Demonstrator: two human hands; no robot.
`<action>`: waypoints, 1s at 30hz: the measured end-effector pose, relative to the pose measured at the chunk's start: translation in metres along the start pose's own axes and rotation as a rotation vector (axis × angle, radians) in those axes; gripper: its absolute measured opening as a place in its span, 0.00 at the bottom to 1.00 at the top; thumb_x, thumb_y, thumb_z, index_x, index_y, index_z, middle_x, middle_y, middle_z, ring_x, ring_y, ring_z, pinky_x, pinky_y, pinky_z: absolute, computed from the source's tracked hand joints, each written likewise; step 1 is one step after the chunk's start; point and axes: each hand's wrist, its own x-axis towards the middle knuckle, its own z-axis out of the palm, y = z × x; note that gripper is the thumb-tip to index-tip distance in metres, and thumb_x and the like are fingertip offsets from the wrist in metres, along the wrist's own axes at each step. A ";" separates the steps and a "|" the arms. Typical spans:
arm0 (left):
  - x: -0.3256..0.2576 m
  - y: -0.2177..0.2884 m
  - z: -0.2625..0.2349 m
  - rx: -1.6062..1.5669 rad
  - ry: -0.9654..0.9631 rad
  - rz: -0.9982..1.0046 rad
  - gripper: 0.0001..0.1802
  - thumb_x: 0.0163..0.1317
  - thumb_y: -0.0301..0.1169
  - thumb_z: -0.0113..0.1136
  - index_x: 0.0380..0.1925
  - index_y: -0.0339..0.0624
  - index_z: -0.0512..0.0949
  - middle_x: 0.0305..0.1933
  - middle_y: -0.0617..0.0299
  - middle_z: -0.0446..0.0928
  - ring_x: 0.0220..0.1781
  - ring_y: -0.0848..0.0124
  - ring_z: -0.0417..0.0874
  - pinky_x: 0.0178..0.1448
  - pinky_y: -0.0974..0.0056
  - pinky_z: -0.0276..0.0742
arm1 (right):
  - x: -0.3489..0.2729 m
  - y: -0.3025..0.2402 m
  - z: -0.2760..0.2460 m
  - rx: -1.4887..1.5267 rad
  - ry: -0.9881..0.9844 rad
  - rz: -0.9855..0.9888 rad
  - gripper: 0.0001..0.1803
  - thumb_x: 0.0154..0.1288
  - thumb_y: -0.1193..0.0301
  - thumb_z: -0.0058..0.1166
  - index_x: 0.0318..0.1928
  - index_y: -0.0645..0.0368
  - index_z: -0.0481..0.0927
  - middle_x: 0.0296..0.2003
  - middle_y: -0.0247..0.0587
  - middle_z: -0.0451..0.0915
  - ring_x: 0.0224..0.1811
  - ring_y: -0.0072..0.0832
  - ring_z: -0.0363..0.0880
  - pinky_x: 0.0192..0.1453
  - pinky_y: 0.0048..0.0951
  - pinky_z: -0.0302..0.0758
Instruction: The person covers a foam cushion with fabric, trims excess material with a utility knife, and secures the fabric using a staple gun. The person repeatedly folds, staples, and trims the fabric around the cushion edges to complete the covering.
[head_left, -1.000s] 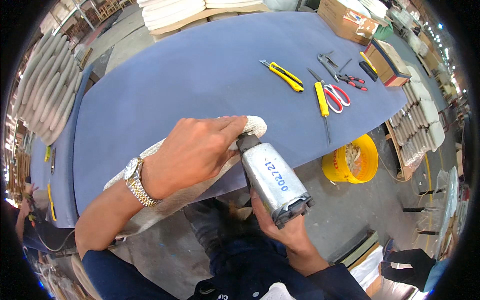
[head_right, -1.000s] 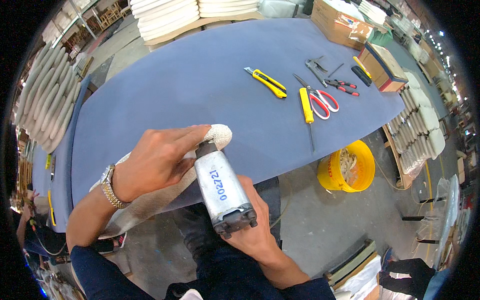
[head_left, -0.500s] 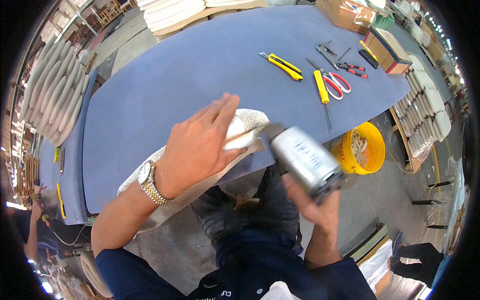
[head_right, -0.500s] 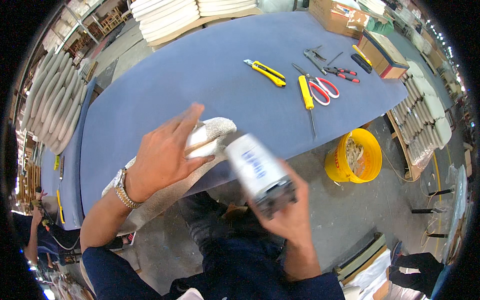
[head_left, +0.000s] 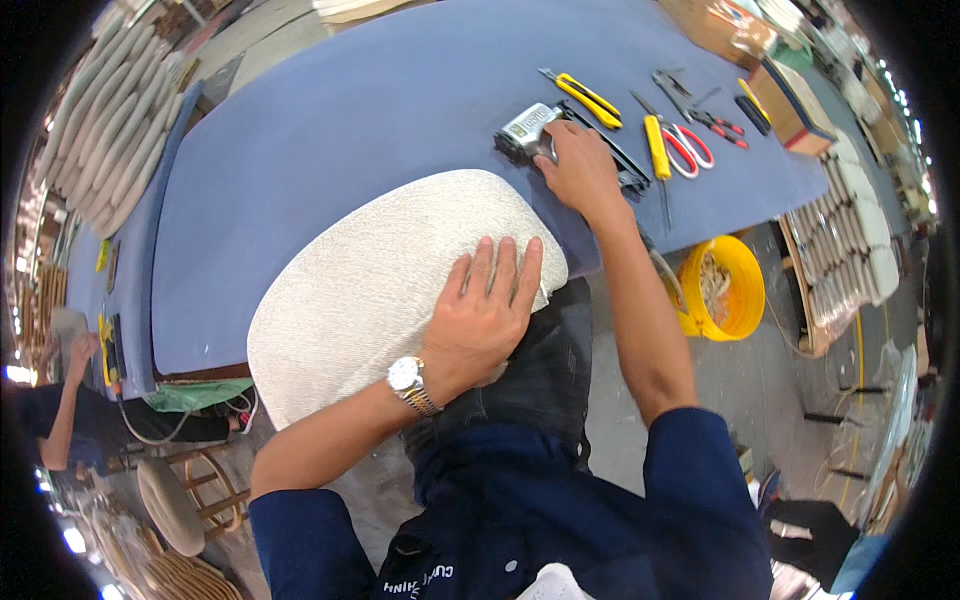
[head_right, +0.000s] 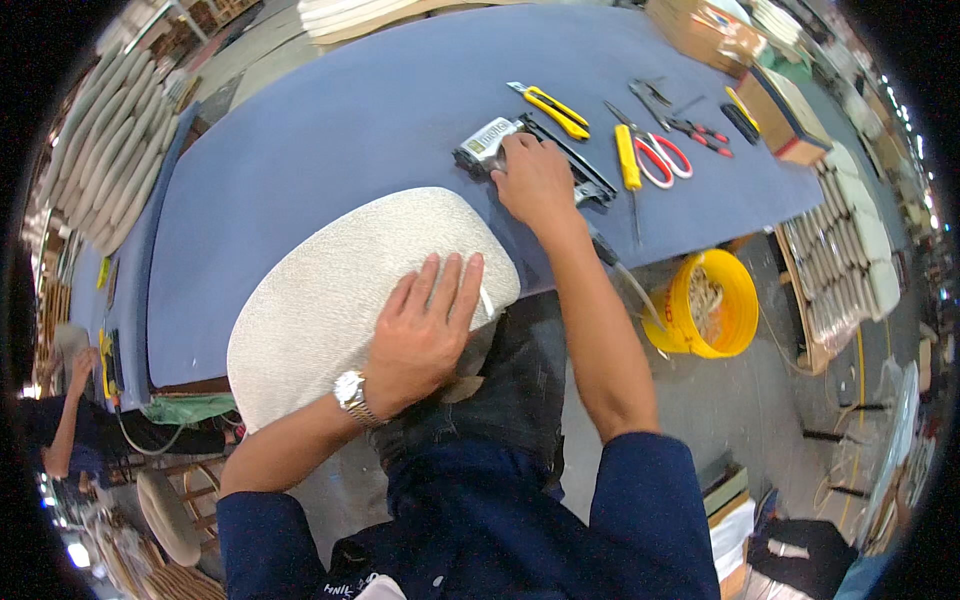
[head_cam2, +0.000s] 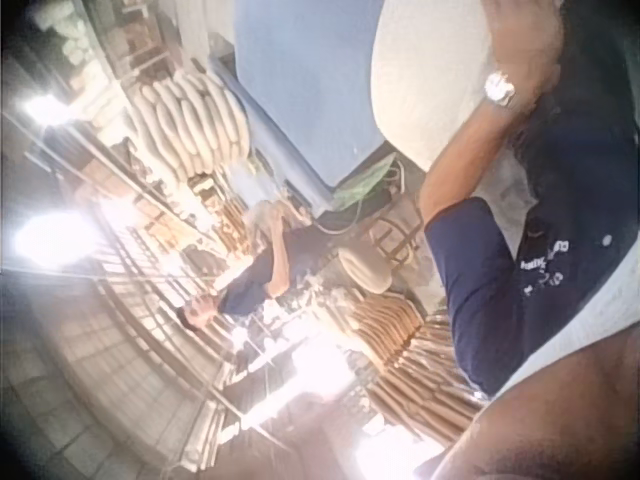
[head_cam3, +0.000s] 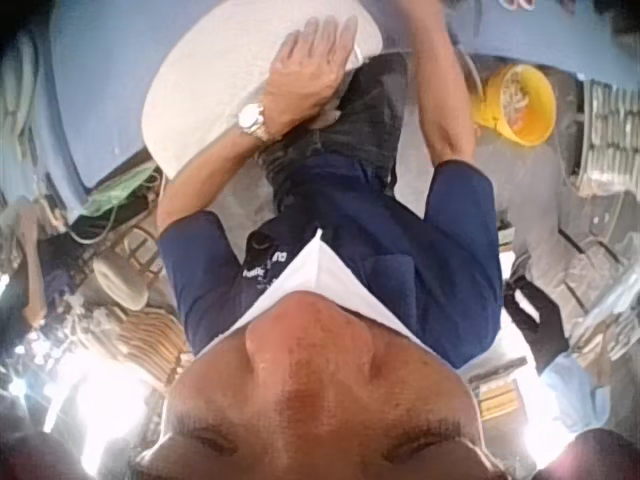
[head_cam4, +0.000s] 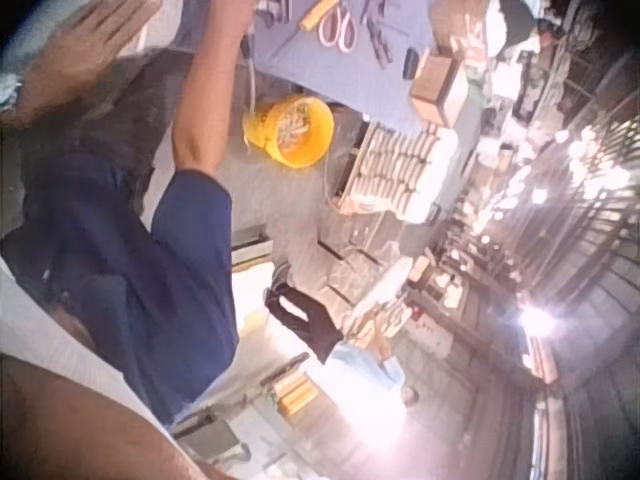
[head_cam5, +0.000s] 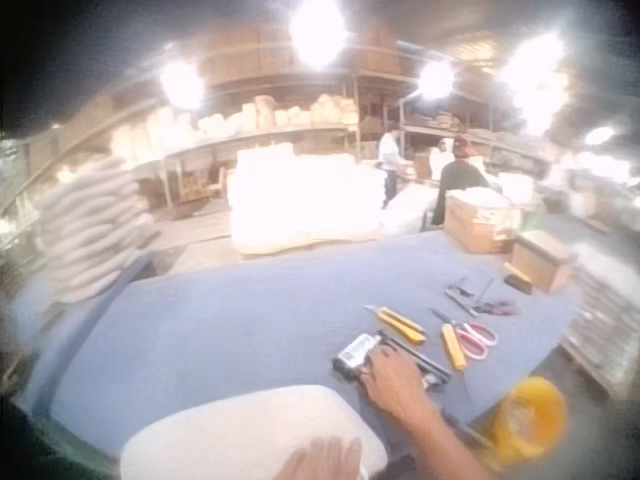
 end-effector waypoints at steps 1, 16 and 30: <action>0.000 0.002 0.002 -0.072 -0.013 -0.015 0.47 0.55 0.44 0.69 0.72 0.34 0.64 0.67 0.42 0.73 0.69 0.47 0.75 0.71 0.48 0.70 | -0.005 -0.003 0.004 0.011 0.049 -0.077 0.19 0.64 0.65 0.64 0.52 0.60 0.81 0.55 0.51 0.81 0.56 0.51 0.79 0.57 0.46 0.77; 0.016 -0.087 0.002 -0.292 -0.288 -0.022 0.26 0.76 0.45 0.50 0.72 0.58 0.69 0.81 0.55 0.57 0.84 0.53 0.52 0.82 0.40 0.42 | -0.165 -0.083 -0.045 0.785 -0.145 0.375 0.20 0.60 0.59 0.71 0.30 0.61 0.77 0.26 0.39 0.74 0.29 0.29 0.75 0.35 0.30 0.72; 0.072 -0.080 0.031 -0.321 -0.361 0.152 0.28 0.69 0.55 0.54 0.66 0.65 0.77 0.76 0.62 0.69 0.81 0.57 0.60 0.80 0.37 0.45 | -0.176 -0.083 -0.043 1.361 -0.436 0.761 0.22 0.73 0.56 0.61 0.29 0.62 0.80 0.20 0.33 0.77 0.22 0.17 0.71 0.26 0.26 0.69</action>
